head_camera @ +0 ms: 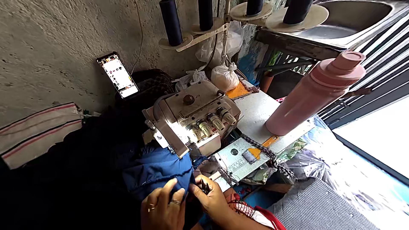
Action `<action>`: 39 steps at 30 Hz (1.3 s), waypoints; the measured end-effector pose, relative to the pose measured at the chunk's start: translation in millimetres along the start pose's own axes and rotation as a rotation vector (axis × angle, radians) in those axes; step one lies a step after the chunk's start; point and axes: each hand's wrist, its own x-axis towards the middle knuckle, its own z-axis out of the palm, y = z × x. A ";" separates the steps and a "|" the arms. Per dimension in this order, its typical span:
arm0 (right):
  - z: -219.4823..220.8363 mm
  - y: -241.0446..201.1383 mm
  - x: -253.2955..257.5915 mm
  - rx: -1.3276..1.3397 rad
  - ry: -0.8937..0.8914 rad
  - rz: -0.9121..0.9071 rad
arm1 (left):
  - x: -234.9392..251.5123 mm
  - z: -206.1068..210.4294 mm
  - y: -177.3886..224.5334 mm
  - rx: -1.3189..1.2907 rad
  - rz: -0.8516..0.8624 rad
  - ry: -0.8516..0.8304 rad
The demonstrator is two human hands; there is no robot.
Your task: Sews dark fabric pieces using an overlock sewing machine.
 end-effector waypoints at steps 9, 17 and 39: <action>-4.8 -3.7 -1.8 -0.005 -0.008 -0.028 | 16.6 6.7 -2.7 -0.081 0.026 -0.284; -9.3 -7.3 -3.7 -0.086 0.015 -0.057 | 7.1 2.8 31.0 0.058 -0.008 -0.121; 8.7 22.4 9.3 -0.171 0.116 -0.134 | 42.9 -33.5 -54.4 -0.022 -0.315 -0.333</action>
